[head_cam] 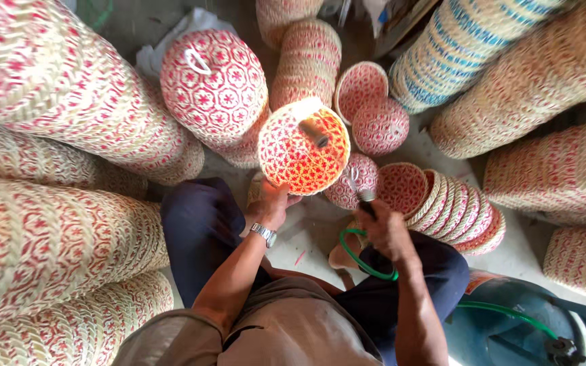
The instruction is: The person uses a handheld blowtorch to apply flame to the surface of woven baskets. They rotate each basket to treat different sides and then place it back in a stack. The process is repeated for multiple baskets.
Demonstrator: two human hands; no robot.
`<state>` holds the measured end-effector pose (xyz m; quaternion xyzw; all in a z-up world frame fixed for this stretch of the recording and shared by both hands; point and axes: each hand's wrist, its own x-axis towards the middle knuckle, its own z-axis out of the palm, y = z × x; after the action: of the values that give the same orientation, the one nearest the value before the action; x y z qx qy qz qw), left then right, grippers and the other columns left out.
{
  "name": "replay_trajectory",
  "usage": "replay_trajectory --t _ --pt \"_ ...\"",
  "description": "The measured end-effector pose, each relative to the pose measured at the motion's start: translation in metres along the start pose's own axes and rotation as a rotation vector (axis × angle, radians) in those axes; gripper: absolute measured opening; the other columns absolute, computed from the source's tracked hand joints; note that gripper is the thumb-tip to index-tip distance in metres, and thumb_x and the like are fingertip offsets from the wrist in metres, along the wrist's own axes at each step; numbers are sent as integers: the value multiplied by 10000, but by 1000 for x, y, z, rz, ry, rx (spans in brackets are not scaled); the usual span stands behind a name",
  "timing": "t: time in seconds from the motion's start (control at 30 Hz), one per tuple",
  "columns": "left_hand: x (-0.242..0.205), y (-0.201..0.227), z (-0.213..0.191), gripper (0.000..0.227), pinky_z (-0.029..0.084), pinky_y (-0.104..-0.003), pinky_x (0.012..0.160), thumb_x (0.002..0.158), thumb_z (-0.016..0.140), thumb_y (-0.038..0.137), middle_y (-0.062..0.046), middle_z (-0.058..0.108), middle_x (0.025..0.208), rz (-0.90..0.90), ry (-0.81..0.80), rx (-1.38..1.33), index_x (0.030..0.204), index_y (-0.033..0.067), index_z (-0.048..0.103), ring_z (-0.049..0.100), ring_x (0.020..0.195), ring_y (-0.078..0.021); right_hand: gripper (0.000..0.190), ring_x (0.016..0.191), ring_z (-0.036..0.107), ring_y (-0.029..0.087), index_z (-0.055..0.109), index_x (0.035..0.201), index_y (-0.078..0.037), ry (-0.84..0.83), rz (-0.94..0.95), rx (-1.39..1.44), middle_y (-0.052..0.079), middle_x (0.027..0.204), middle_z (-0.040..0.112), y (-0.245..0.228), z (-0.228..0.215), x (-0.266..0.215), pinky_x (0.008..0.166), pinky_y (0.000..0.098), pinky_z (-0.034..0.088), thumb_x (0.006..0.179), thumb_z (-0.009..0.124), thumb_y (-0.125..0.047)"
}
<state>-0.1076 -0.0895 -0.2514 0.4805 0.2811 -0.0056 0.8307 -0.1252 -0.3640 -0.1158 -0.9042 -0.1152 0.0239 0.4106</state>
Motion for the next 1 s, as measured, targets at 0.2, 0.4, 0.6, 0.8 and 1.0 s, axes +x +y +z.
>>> replay_trajectory --t 0.2,0.4,0.6,0.8,1.0 --pt "-13 18 13 498 654 -387 634 894 642 79 -72 674 1189 50 -55 65 1346 144 443 736 891 -216 331 796 656 466 596 999 -2 -46 158 -106 279 815 659 -28 30 -14 686 513 502 977 683 -320" --pt "-41 53 7 453 645 -392 680 919 651 76 -99 674 1159 113 -189 -104 1303 131 417 739 894 -236 333 706 694 390 634 963 -13 204 14 -108 204 783 692 -48 7 -35 598 480 519 935 701 -337" --pt "-85 55 28 409 657 -390 726 896 602 31 -103 693 1174 39 -262 -168 1292 90 518 734 961 -235 415 512 609 164 617 915 -11 423 332 340 71 634 640 -58 4 -17 483 373 502 911 736 -409" --pt "-125 48 40 487 638 -510 846 883 674 121 -117 660 1272 37 -444 -111 1343 70 522 691 1100 -253 405 472 511 127 560 858 -23 519 170 366 26 620 574 -43 8 -1 424 310 433 898 813 -337" --pt "-109 143 4 931 519 -399 1011 898 597 692 -166 577 1410 444 -346 588 1543 75 335 617 1288 -265 326 479 521 124 569 829 -54 345 117 205 24 638 584 -21 -47 4 412 328 413 907 765 -302"
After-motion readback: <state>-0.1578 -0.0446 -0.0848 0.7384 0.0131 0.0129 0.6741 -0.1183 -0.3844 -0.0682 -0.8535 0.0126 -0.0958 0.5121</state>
